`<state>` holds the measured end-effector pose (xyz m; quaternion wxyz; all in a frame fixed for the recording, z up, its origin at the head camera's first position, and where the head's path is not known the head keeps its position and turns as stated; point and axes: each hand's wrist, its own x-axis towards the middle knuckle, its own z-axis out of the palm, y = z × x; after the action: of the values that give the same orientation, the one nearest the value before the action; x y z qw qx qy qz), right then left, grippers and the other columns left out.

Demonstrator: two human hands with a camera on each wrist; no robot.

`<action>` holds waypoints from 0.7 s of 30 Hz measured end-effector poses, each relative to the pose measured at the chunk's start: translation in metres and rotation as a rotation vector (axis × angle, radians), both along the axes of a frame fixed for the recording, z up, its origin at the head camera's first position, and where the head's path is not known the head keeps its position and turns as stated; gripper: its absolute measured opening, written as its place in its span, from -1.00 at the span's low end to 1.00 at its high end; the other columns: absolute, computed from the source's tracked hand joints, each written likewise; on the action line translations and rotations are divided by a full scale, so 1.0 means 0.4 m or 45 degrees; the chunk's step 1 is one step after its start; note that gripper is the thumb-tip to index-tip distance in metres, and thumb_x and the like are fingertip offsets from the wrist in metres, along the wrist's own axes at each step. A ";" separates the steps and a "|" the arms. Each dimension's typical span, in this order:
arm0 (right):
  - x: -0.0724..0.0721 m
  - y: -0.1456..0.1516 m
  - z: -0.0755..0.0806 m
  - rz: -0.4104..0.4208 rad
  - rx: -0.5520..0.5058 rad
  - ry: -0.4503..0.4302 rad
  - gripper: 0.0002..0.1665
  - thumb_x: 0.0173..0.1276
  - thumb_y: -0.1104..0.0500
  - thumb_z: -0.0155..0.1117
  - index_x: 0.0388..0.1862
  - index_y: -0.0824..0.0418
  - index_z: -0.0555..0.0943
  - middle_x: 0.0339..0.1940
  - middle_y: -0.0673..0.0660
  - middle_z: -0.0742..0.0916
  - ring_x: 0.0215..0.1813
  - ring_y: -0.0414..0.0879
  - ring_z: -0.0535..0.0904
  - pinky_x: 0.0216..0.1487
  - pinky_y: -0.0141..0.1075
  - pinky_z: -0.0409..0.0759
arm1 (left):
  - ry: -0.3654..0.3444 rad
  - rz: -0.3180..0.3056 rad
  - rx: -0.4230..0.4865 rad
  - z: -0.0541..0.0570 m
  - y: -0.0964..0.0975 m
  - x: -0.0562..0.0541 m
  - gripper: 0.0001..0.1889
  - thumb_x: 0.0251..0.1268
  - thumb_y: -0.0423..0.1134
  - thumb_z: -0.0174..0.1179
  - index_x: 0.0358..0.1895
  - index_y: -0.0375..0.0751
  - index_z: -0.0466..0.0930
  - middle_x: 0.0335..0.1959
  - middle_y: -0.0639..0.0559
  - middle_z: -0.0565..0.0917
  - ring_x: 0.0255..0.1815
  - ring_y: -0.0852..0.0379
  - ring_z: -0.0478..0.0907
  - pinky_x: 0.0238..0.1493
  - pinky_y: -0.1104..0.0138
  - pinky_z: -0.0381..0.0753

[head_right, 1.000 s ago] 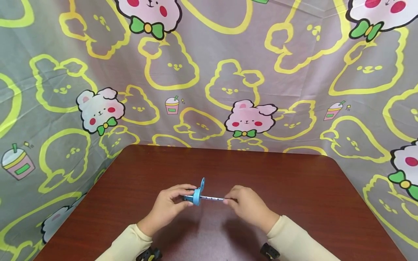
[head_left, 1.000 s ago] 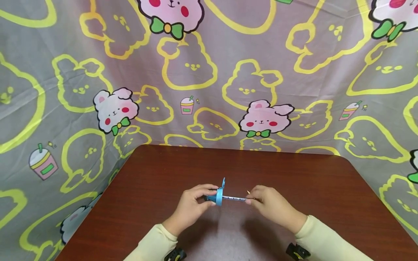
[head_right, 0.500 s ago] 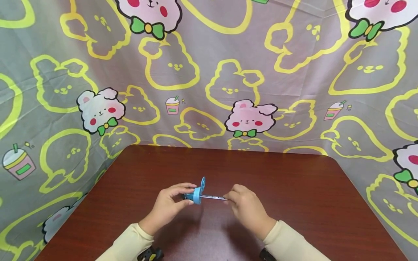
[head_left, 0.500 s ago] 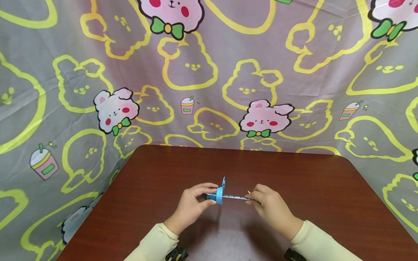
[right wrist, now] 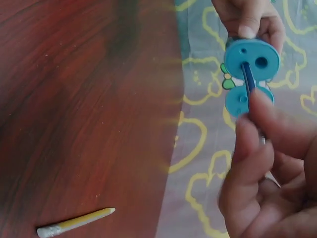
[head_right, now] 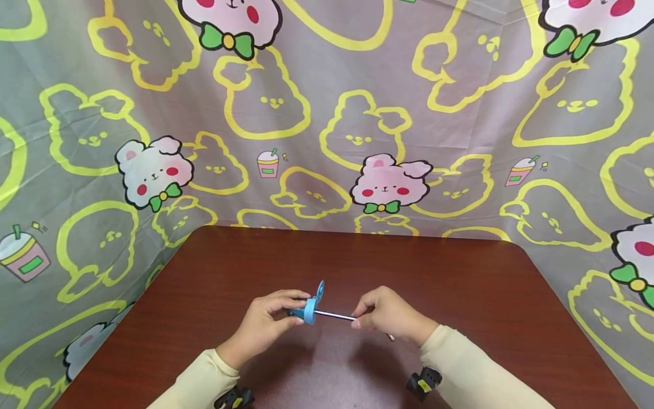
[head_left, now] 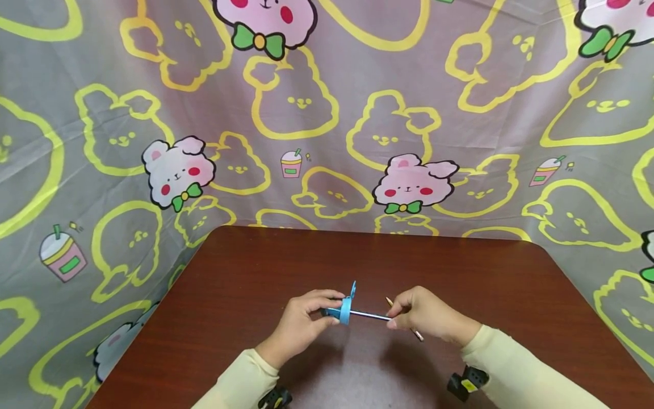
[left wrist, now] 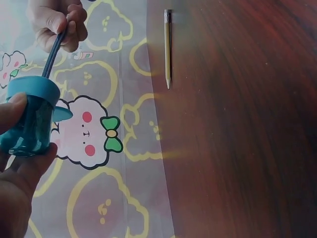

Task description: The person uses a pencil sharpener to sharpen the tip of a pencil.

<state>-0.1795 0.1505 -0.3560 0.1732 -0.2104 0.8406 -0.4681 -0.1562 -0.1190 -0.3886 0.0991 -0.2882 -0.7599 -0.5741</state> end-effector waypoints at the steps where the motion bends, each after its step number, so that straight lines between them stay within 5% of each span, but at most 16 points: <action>1: -0.003 0.002 -0.001 0.008 -0.030 -0.065 -0.89 0.13 0.28 0.44 -0.43 0.34 0.70 -0.59 0.00 0.62 -0.53 -0.22 0.44 -0.56 -0.40 0.42 | 0.029 0.002 -0.009 0.000 0.000 -0.001 -0.67 -0.10 -0.60 0.39 -0.14 -0.43 0.71 -0.03 -0.16 0.69 0.04 0.05 0.60 -0.09 0.33 0.66; 6: -0.014 0.010 -0.007 0.052 -0.128 -0.302 -0.84 0.23 0.33 0.35 -0.34 0.48 0.65 -0.61 0.02 0.61 -0.55 -0.21 0.48 -0.54 -0.39 0.49 | 0.098 0.011 -0.051 0.001 0.001 -0.004 -0.67 -0.11 -0.59 0.40 -0.16 -0.36 0.73 -0.05 -0.09 0.71 0.05 -0.01 0.60 -0.13 0.25 0.68; 9: -0.010 0.007 -0.008 0.070 -0.065 -0.194 -0.85 0.25 0.30 0.34 -0.33 0.43 0.67 -0.55 0.07 0.66 -0.49 -0.20 0.51 -0.48 -0.35 0.54 | 0.031 0.010 -0.029 0.002 0.001 -0.006 -0.67 -0.08 -0.60 0.39 -0.15 -0.39 0.72 -0.03 -0.11 0.70 0.06 -0.03 0.60 -0.13 0.20 0.69; 12: 0.000 0.001 -0.011 0.040 0.088 0.172 -0.82 0.26 0.21 0.35 -0.23 0.31 0.72 -0.38 0.02 0.70 -0.35 -0.22 0.55 -0.36 -0.32 0.59 | -0.045 0.035 0.024 -0.002 0.002 -0.008 -0.68 -0.06 -0.60 0.38 -0.13 -0.44 0.70 -0.03 -0.17 0.69 0.05 0.01 0.60 -0.10 0.25 0.67; 15: 0.014 -0.006 -0.023 -0.012 0.244 0.756 -0.74 0.20 0.14 0.42 -0.14 0.21 0.72 -0.25 -0.07 0.68 -0.25 -0.24 0.55 -0.29 -0.33 0.58 | -0.088 0.092 0.083 -0.007 0.002 -0.013 -0.68 -0.06 -0.57 0.39 -0.13 -0.46 0.69 -0.04 -0.21 0.69 0.02 0.10 0.61 -0.10 0.33 0.66; 19: 0.021 -0.021 -0.041 -0.052 0.261 1.553 -0.74 0.42 0.07 0.20 -0.26 0.23 0.71 -0.33 -0.01 0.64 -0.31 -0.14 0.55 -0.36 -0.29 0.56 | -0.096 0.141 0.124 -0.008 0.001 -0.018 -0.69 -0.06 -0.50 0.43 -0.14 -0.44 0.70 -0.06 -0.20 0.70 -0.01 0.19 0.61 -0.17 0.38 0.66; 21: 0.020 -0.029 -0.047 -0.044 0.223 1.810 -0.61 0.54 0.10 0.00 -0.34 0.26 0.68 -0.38 0.05 0.63 -0.35 -0.08 0.53 -0.39 -0.24 0.53 | -0.091 0.150 0.127 -0.005 0.001 -0.018 -0.68 -0.05 -0.47 0.44 -0.13 -0.42 0.71 -0.06 -0.19 0.70 -0.01 0.19 0.61 -0.19 0.39 0.65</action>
<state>-0.1717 0.1389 -0.3747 -0.4074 -0.4364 0.7878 -0.1513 -0.1633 -0.1188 -0.3906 0.1198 -0.2171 -0.7492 -0.6142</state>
